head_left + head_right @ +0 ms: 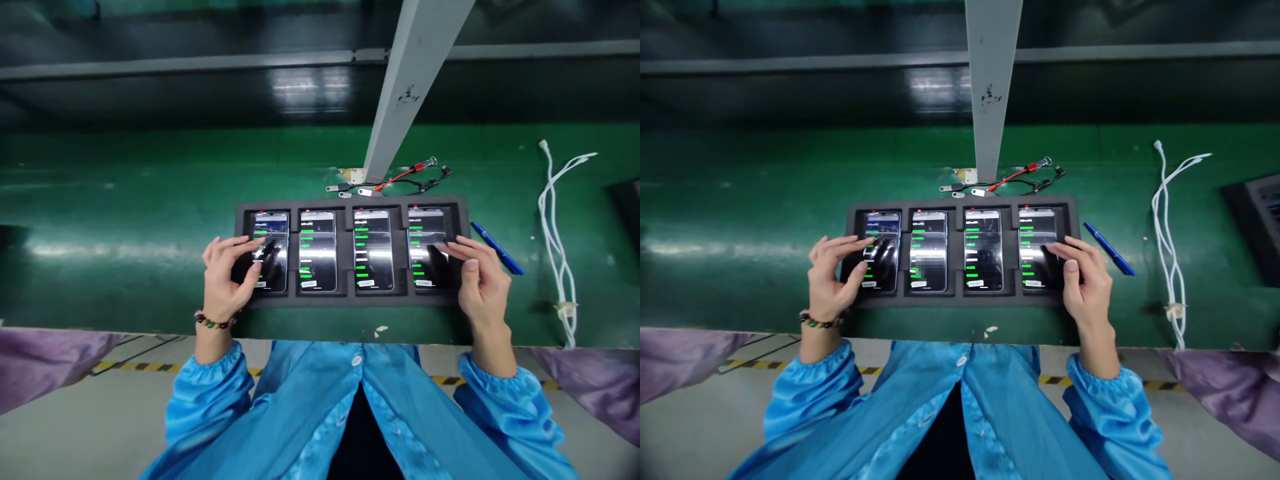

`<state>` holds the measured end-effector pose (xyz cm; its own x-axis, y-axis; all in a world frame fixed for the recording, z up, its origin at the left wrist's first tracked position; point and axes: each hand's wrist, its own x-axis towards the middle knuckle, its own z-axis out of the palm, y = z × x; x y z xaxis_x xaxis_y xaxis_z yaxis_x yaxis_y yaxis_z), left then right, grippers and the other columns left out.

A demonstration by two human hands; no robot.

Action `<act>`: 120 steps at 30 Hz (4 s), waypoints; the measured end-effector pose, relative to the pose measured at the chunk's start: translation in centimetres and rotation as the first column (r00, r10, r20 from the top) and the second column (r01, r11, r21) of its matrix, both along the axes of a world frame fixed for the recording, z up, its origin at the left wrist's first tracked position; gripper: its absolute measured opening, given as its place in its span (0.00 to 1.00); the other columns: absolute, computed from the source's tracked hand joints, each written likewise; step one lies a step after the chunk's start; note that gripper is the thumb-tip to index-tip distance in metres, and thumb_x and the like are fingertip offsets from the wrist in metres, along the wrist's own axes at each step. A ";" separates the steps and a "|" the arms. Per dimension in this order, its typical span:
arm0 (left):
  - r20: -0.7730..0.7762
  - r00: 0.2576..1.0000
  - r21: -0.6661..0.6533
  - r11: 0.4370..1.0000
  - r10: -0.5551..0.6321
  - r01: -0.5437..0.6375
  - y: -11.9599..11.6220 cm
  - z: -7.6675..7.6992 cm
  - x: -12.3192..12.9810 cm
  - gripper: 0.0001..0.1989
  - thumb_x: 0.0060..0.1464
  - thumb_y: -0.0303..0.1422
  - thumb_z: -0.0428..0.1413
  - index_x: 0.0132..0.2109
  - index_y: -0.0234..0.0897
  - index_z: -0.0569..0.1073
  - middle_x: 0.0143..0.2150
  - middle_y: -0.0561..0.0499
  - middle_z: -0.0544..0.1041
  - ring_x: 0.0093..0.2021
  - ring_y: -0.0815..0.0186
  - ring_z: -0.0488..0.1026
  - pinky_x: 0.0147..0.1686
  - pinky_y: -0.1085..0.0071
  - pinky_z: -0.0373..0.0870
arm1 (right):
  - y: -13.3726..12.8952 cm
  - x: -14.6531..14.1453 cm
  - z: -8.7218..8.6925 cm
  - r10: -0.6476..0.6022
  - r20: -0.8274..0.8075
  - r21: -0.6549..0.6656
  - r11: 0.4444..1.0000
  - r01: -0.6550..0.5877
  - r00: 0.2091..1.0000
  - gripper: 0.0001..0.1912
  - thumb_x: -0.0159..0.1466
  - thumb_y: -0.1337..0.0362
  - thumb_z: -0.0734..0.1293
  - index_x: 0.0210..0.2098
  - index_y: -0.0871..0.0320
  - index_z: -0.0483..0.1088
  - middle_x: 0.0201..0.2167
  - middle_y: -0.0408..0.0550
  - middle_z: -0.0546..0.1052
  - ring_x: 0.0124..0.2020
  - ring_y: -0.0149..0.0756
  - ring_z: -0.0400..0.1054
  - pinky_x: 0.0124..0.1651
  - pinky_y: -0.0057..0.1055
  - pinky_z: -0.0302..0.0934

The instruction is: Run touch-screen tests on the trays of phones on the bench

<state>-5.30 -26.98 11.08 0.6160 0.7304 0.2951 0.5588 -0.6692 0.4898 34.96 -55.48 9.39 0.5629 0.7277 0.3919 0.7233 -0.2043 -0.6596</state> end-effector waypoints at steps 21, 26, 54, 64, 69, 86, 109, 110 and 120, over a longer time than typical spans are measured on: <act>-0.117 0.954 -0.046 0.961 -0.277 0.273 -0.6 1.1 6.1 0.19 0.68 0.44 0.53 0.60 0.46 0.78 0.61 0.48 0.84 0.71 0.47 0.71 0.79 0.39 0.43 | 0.5 0.0 0.8 0.054 0.053 -0.185 0.982 -0.044 0.997 0.22 0.81 0.52 0.56 0.61 0.47 0.78 0.58 0.50 0.84 0.71 0.51 0.71 0.77 0.60 0.55; -0.150 0.931 -0.082 0.942 -0.334 0.325 -0.8 0.7 6.5 0.20 0.66 0.45 0.54 0.59 0.47 0.78 0.60 0.48 0.84 0.71 0.46 0.72 0.79 0.37 0.42 | 0.6 0.3 0.8 0.010 0.073 -0.285 0.959 0.011 0.997 0.27 0.81 0.46 0.55 0.66 0.49 0.76 0.66 0.56 0.78 0.73 0.55 0.66 0.74 0.60 0.57; -0.172 0.934 -0.130 0.947 -0.312 0.292 -0.6 1.0 6.6 0.20 0.67 0.42 0.52 0.60 0.48 0.79 0.57 0.47 0.83 0.70 0.48 0.73 0.80 0.39 0.42 | 0.1 1.2 2.1 0.126 0.027 -0.266 0.957 -0.114 0.992 0.28 0.82 0.50 0.52 0.54 0.48 0.83 0.54 0.50 0.86 0.69 0.52 0.73 0.76 0.62 0.52; -0.187 0.937 -0.061 0.955 -0.296 0.289 0.4 0.8 7.6 0.23 0.67 0.45 0.53 0.65 0.46 0.76 0.60 0.44 0.80 0.71 0.46 0.70 0.80 0.39 0.42 | 2.5 2.4 1.3 0.070 0.054 -0.348 0.936 -0.047 0.996 0.30 0.81 0.44 0.52 0.68 0.47 0.74 0.66 0.55 0.78 0.76 0.55 0.62 0.75 0.63 0.52; -0.198 0.939 -0.073 0.959 -0.283 0.273 0.4 0.6 8.0 0.24 0.67 0.46 0.53 0.65 0.46 0.76 0.62 0.43 0.79 0.72 0.46 0.70 0.80 0.39 0.41 | 2.8 2.4 1.1 0.059 0.044 -0.341 0.939 -0.041 0.997 0.29 0.81 0.44 0.52 0.68 0.46 0.74 0.66 0.53 0.78 0.76 0.54 0.62 0.75 0.63 0.53; -0.153 0.928 -0.152 0.936 -0.340 0.318 -1.7 2.0 6.4 0.19 0.66 0.42 0.52 0.58 0.50 0.82 0.56 0.47 0.82 0.66 0.48 0.75 0.80 0.38 0.46 | 0.5 -2.0 2.3 0.248 0.015 -0.222 0.945 -0.239 0.969 0.25 0.80 0.49 0.57 0.62 0.47 0.80 0.58 0.53 0.84 0.71 0.55 0.69 0.72 0.60 0.63; -0.123 0.992 -0.087 0.996 -0.012 0.002 0.9 0.1 -0.2 0.18 0.66 0.35 0.51 0.58 0.49 0.79 0.58 0.48 0.84 0.69 0.50 0.73 0.80 0.37 0.44 | 8.0 -4.3 2.3 0.304 0.042 -0.359 0.894 -0.269 0.952 0.26 0.81 0.48 0.55 0.72 0.45 0.69 0.68 0.54 0.77 0.77 0.57 0.61 0.74 0.63 0.53; -0.135 0.991 -0.092 0.996 -0.012 -0.001 1.2 0.2 0.1 0.20 0.66 0.35 0.51 0.59 0.49 0.79 0.59 0.48 0.84 0.70 0.50 0.72 0.80 0.37 0.43 | 7.5 -4.0 2.4 0.284 0.047 -0.336 0.907 -0.252 0.958 0.26 0.81 0.49 0.55 0.71 0.44 0.70 0.68 0.54 0.77 0.76 0.57 0.62 0.74 0.63 0.53; -0.167 0.985 -0.095 0.995 -0.052 0.036 3.3 -0.3 1.4 0.23 0.72 0.47 0.44 0.64 0.50 0.75 0.63 0.48 0.81 0.73 0.49 0.67 0.81 0.38 0.39 | -0.3 -2.0 1.9 0.028 0.064 -0.159 0.987 -0.018 0.998 0.23 0.79 0.54 0.59 0.64 0.42 0.79 0.59 0.54 0.83 0.69 0.66 0.71 0.74 0.71 0.57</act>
<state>-3.89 -23.66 10.73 0.6834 0.7205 0.1177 0.6096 -0.6519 0.4511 32.95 -55.75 11.31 0.5222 0.7958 0.3066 0.7696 -0.2849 -0.5714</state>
